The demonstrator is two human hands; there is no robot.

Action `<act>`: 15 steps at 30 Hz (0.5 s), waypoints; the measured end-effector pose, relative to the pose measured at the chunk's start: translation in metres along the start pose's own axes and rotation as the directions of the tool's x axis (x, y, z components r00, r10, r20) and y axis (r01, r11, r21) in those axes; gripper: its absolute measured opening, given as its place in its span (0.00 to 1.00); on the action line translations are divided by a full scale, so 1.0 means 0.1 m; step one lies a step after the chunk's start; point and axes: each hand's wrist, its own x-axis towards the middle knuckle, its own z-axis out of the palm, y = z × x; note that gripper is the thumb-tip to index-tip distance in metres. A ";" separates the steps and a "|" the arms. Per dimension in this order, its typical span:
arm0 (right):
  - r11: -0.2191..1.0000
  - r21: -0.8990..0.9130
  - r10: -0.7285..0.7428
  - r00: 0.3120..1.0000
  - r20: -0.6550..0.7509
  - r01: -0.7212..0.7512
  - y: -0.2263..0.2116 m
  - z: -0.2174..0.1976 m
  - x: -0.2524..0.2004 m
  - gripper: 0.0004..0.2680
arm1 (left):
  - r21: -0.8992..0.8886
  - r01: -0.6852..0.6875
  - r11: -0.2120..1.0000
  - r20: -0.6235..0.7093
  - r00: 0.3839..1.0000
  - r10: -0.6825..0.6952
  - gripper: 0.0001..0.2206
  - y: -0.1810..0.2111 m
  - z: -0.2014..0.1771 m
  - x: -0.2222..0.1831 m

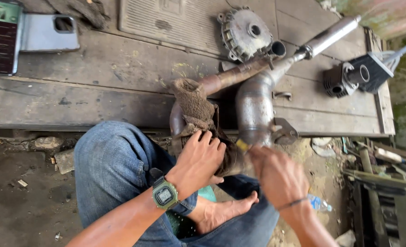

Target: Brushing and cleaning a motorcycle exhaust pipe with a small brush and cloth, followed by inspecting and manipulating a curved pipe section.

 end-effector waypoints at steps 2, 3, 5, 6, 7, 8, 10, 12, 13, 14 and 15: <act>1.000 -0.015 0.013 0.998 -0.063 -0.014 0.08 0.08 0.05 0.11 | 0.009 -0.014 1.000 0.016 1.000 0.013 0.37 0.00 -0.01 0.01; 0.999 -0.033 0.012 0.991 -0.135 -0.016 0.11 0.11 0.09 0.11 | 0.027 -0.014 1.000 0.027 1.000 0.014 0.38 -0.01 -0.02 0.00; 0.999 0.019 -0.024 0.995 -0.098 0.026 0.01 0.11 0.06 0.11 | 0.018 0.003 1.000 0.028 1.000 -0.003 0.38 -0.03 -0.02 0.02; 0.996 0.083 -0.031 0.999 -0.037 0.034 -0.04 0.16 -0.02 0.11 | -0.011 -0.012 1.000 0.045 0.999 0.012 0.39 0.00 0.00 0.00; 0.996 0.084 -0.027 0.999 -0.036 0.029 0.05 0.17 0.04 0.11 | -0.013 -0.016 1.000 0.045 0.999 0.017 0.39 -0.03 0.02 0.02; 0.999 0.032 0.008 0.983 -0.182 -0.002 0.13 0.20 0.07 0.11 | -0.103 -0.031 0.994 -0.018 0.999 0.030 0.37 -0.03 0.05 0.01; 0.999 -0.016 0.031 0.942 -0.334 -0.038 0.19 0.33 0.01 0.12 | -0.185 -0.051 0.981 -0.087 0.996 0.035 0.35 -0.02 0.05 0.01; 0.982 0.062 -0.148 0.934 -0.325 0.177 0.12 0.53 -0.13 0.08 | -0.008 -0.025 1.000 0.050 0.998 0.025 0.39 -0.01 -0.01 0.00; 0.980 0.056 -0.161 0.929 -0.333 0.190 0.19 0.56 -0.04 0.08 | -0.001 -0.012 1.000 0.044 0.999 0.012 0.39 -0.06 -0.04 0.02; 0.977 0.150 -0.081 0.913 -0.401 0.153 0.27 0.64 -0.05 0.08 | -0.001 -0.018 1.000 0.023 1.000 0.018 0.38 -0.05 -0.05 0.01; 0.962 0.245 0.006 0.888 -0.459 0.121 0.36 0.72 -0.06 0.07 | -0.001 -0.025 1.000 0.002 1.000 0.025 0.37 -0.03 -0.04 0.00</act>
